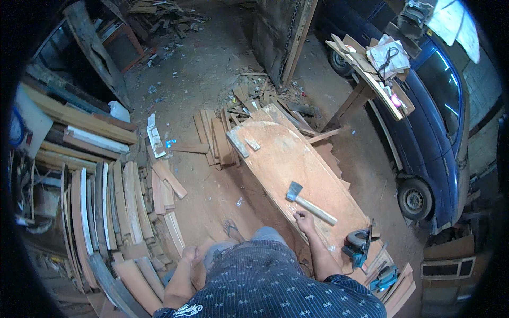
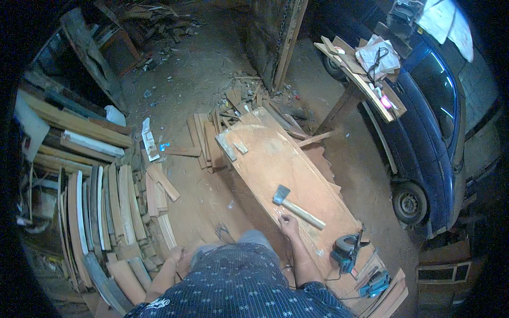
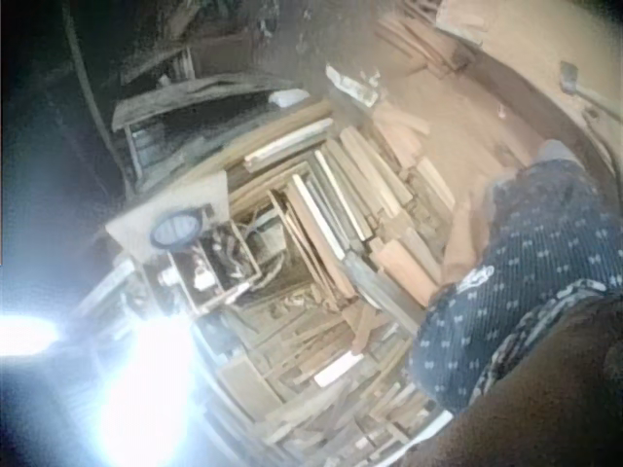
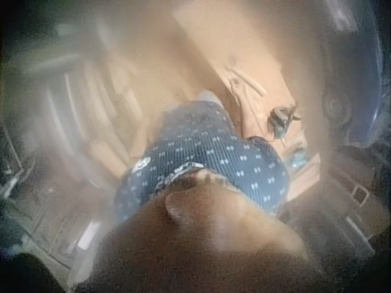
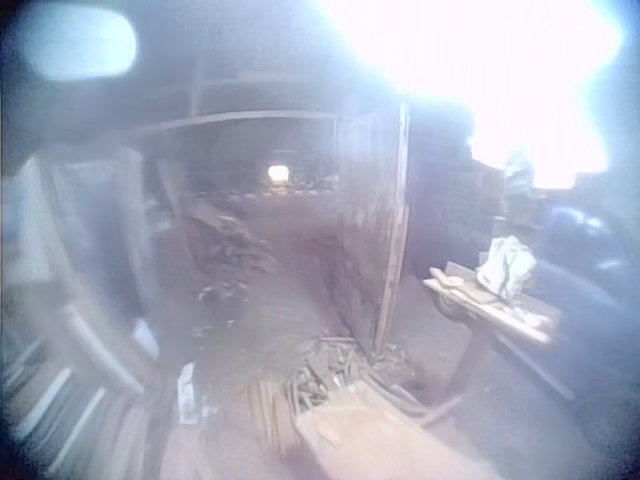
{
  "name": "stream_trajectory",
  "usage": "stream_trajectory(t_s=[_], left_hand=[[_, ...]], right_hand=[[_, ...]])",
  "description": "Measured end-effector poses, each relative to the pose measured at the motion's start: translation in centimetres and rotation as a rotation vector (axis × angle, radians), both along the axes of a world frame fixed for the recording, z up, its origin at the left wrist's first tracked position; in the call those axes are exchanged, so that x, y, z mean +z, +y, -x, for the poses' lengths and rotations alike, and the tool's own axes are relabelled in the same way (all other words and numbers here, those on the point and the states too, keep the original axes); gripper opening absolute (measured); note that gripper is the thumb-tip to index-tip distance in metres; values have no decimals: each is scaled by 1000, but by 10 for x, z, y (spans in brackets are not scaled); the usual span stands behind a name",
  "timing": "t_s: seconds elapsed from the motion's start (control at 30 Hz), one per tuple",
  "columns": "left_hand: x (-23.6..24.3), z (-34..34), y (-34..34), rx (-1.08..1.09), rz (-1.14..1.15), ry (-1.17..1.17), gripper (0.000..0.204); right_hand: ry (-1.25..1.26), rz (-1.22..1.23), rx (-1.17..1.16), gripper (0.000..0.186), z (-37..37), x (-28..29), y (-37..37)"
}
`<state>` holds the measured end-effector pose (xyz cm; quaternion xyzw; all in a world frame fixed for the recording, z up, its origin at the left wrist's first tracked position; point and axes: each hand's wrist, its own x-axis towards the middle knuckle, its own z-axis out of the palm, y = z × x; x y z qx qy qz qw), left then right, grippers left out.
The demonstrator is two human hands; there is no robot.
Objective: The person uses a circular saw to cut wooden planks on a workbench. They also use a hammer to split a piece of wood and a sanding block to smooth the edges of the cut pieces. The person handles the wood pieces, moving them around the workbench and floor.
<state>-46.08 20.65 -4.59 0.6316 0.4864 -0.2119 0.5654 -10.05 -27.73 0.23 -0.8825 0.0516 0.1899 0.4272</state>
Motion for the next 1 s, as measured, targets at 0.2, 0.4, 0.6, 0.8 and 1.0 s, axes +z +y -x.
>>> stream_trajectory(t_s=[0.2,0.4,0.6,0.8,1.0], left_hand=[[29,-145,130,169,-131,-5,23],[18,-312,204,129,-136,-80,22],[32,-570,157,-262,-326,-269,25],[-19,-827,69,-715,-575,-525,37],[-105,-1009,-17,-928,-780,-474,64]], right_hand=[[-33,-47,-140,33,-45,-24,36],[46,-12,-220,28,-162,-29,71],[-13,-78,-307,29,-332,-85,97],[-64,-123,-219,31,-510,-99,138],[-49,-141,-221,36,-664,-160,184]])
